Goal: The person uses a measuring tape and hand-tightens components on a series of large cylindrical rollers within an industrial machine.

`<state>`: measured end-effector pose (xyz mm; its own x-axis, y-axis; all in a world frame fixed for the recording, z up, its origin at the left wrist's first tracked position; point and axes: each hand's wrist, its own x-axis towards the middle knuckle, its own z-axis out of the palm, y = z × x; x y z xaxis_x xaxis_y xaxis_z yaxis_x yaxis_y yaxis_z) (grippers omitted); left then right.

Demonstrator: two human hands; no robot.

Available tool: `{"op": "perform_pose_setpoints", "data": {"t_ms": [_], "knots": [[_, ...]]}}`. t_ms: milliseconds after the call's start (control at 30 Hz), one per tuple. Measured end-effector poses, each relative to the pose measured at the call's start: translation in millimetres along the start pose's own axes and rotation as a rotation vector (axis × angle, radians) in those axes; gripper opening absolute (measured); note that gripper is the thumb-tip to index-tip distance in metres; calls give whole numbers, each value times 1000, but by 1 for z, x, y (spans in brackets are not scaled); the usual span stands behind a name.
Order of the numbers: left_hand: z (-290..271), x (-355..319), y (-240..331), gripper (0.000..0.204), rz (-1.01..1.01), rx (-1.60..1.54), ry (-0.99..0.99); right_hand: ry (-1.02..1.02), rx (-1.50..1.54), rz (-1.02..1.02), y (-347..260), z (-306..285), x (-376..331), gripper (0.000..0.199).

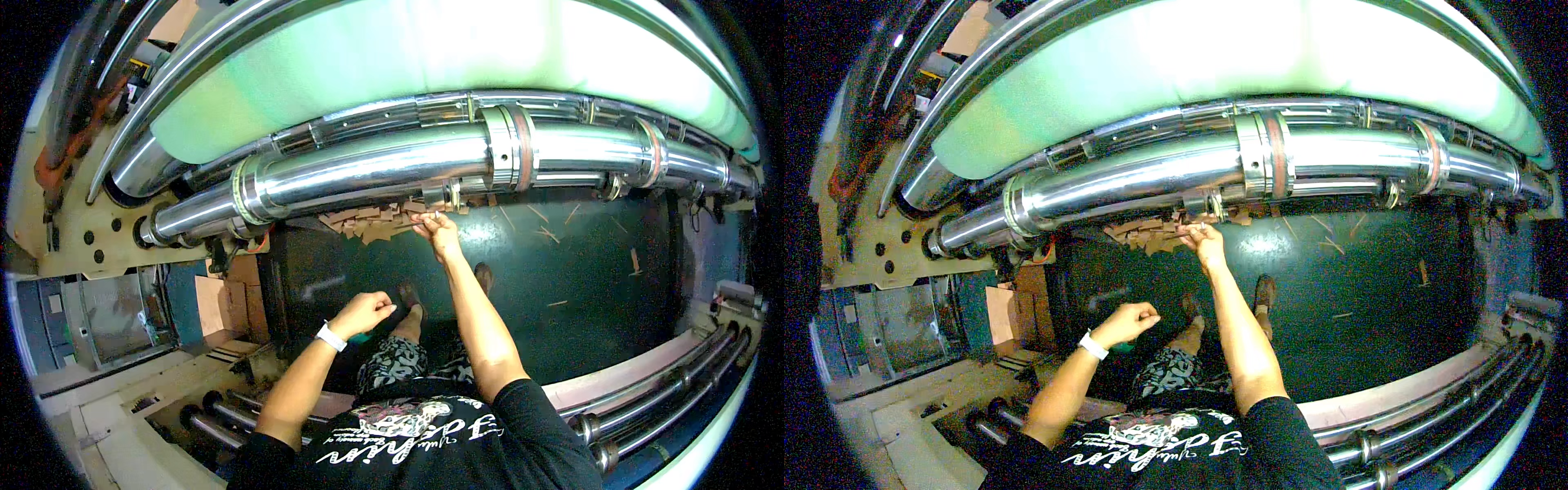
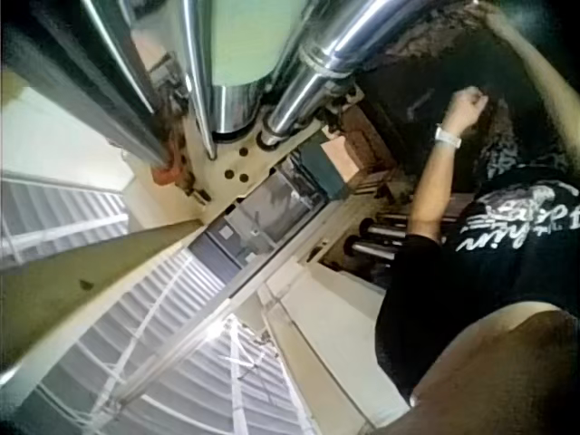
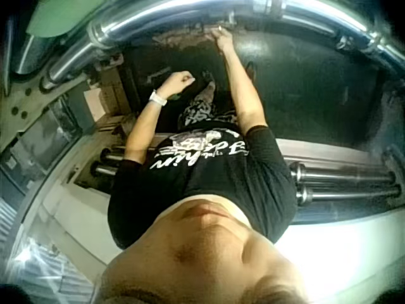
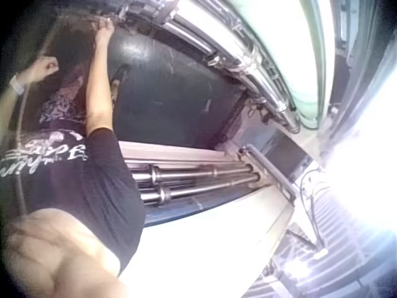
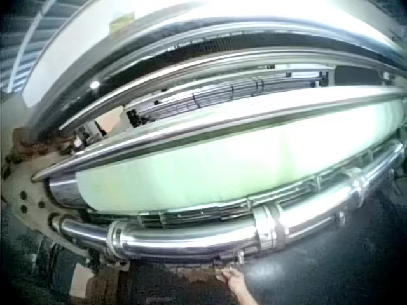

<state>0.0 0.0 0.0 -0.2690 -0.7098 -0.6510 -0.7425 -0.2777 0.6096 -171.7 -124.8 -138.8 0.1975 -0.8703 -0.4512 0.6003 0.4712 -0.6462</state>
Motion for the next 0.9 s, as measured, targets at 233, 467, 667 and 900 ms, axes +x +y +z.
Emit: {"op": "perform_pose_setpoints", "data": {"t_ms": [233,467,667,900], "knots": [[-4,45,17,23,75,-145,81,-41,-320,-169,-52,-2,-31,12],[4,69,62,47,114,-510,64,-369,-625,-195,-44,-4,-121,19],[33,67,84,88,231,-340,-41,-380,-374,72,-66,-10,-147,20],[26,82,110,79,241,-267,-134,-378,-453,36,-87,-43,-130,19]]}}
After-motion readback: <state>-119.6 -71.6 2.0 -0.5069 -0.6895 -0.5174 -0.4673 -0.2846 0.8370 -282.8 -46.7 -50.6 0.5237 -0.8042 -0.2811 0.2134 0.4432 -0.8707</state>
